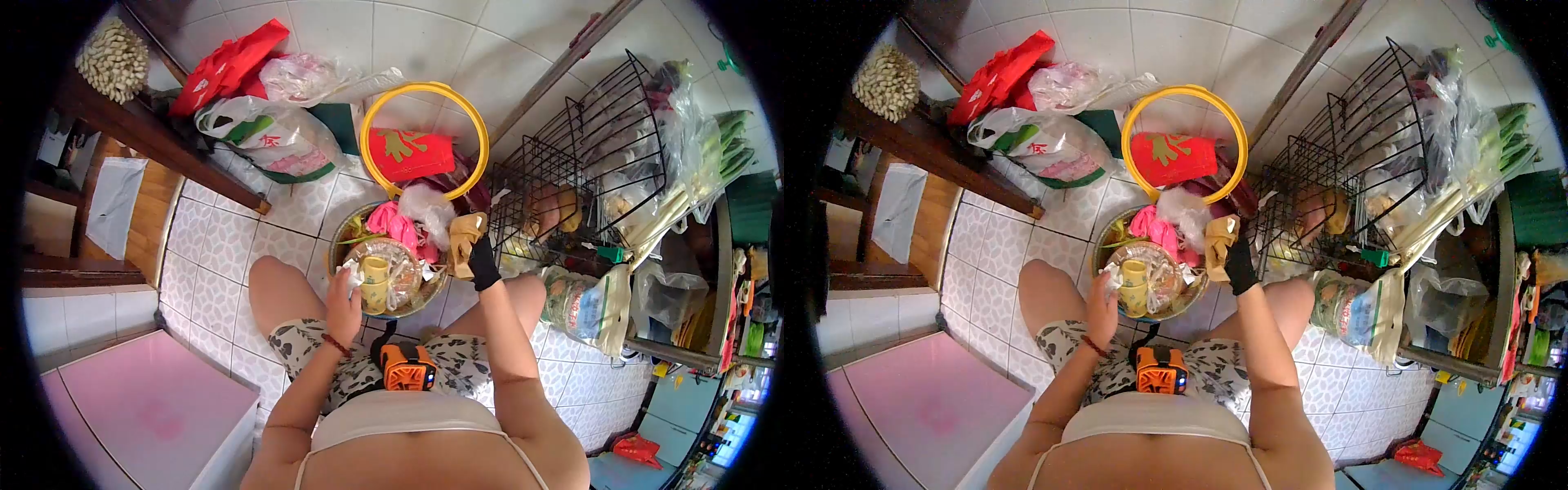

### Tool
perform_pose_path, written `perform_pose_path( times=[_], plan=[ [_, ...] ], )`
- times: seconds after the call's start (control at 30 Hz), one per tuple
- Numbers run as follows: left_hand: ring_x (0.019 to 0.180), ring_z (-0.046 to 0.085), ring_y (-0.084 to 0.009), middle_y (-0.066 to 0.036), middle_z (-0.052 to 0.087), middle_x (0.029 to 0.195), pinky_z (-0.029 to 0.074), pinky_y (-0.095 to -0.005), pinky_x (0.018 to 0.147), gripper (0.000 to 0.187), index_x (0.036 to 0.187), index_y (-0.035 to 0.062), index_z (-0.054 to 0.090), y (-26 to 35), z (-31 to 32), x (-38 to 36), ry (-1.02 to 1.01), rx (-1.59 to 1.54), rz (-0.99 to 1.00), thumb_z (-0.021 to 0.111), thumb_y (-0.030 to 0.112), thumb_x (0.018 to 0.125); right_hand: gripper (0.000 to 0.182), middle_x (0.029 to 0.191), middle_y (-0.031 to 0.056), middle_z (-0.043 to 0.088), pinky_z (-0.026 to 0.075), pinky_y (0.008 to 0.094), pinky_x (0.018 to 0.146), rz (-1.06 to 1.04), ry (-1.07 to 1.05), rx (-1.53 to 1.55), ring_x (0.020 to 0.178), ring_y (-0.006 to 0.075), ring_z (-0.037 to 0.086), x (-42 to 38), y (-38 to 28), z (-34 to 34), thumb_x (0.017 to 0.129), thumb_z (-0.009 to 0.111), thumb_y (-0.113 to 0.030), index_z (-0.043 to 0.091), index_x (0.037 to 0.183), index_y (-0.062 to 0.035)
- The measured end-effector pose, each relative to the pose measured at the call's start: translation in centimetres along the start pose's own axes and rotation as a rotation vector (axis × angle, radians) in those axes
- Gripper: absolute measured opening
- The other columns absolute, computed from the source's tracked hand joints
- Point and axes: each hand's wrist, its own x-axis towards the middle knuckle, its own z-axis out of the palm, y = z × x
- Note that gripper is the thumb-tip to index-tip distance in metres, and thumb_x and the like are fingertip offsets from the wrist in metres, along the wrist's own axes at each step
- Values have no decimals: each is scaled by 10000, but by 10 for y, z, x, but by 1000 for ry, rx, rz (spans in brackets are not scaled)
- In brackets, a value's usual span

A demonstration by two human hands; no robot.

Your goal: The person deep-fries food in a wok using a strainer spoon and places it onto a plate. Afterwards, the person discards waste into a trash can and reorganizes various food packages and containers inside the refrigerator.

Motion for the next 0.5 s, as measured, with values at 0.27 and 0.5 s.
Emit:
perform_pose_path(
  times=[0.27,0.5],
  plan=[
    [1169,476,-342,-161,512,1259,361,-414,998,365,1244,29,499,10,-5,-3,-35,37,-5,492,172,908,234,943,157,621,480,418,806,-356,-50,-1378,917,324,599,29,16,39,769,540,-127,650,973,-94],
    [1184,461,-324,-149,505,1266,342,-414,1007,369,1250,33,490,12,-10,-6,-66,-12,-10,474,215,930,120,920,141,608,494,412,694,-661,-102,-1546,800,317,619,49,32,86,780,556,-123,641,856,-85]
  ],
)
